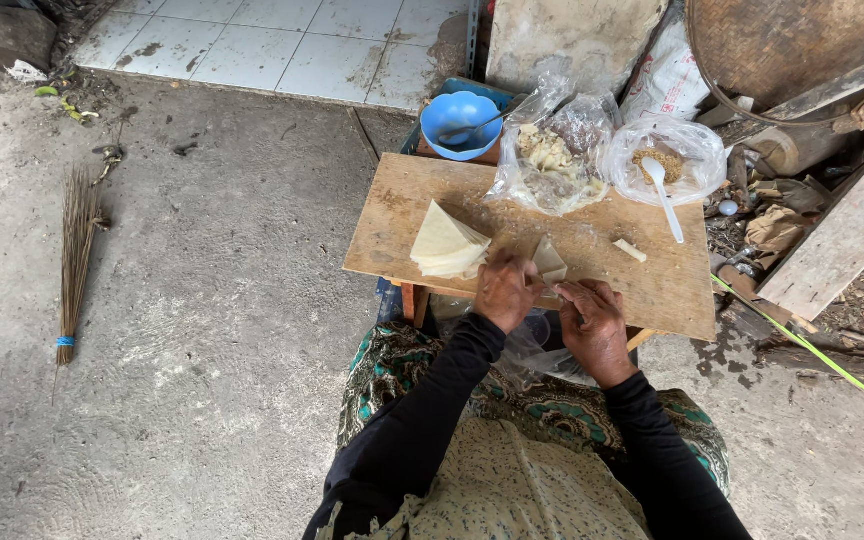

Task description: The person prepares small triangular pastries by scooping filling from a bowl with a spoon onto wrappers, folding them by hand into triangles, and placing them on a board.

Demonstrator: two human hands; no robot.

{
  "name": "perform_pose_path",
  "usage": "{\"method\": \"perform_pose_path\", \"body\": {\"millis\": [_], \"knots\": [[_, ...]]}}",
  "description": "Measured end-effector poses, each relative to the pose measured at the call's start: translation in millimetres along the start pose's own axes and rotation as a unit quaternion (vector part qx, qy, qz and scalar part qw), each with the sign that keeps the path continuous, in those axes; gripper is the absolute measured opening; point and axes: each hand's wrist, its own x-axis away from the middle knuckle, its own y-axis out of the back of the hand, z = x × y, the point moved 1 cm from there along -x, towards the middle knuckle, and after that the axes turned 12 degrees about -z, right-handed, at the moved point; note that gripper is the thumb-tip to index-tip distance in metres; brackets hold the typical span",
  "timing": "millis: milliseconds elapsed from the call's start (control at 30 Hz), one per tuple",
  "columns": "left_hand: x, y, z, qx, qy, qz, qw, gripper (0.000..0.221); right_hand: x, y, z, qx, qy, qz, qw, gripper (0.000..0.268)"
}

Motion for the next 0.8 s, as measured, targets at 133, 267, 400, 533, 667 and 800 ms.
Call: {"method": "perform_pose_path", "body": {"millis": [133,267,400,533,667,800], "knots": [[3.1,-10.4,7.5,-0.018,0.024,0.069,0.997,0.012,-1.0,0.1,-2.0,0.000,0.015,0.007,1.000,0.023],[8.1,-13.7,14.5,0.010,-0.006,-0.021,1.000,0.015,-1.2,0.3,-3.7,-0.011,0.016,0.004,1.000,0.024],[8.5,-10.4,11.7,-0.045,0.031,-0.031,0.998,0.015,-2.0,0.0,-3.9,-0.014,0.016,-0.004,1.000,0.024],[5.2,-8.7,6.3,-0.018,0.080,0.098,0.992,0.013,-1.1,0.5,-3.1,-0.016,0.014,-0.006,1.000,0.023],[1.9,-9.9,3.0,-0.006,0.049,0.070,0.996,0.014,-2.5,0.5,-1.8,-0.021,0.001,-0.010,1.000,0.022],[3.1,-10.8,1.6,0.014,-0.073,-0.018,0.997,0.015,-4.5,1.7,-2.7,-0.022,0.015,-0.009,1.000,0.022]]}}
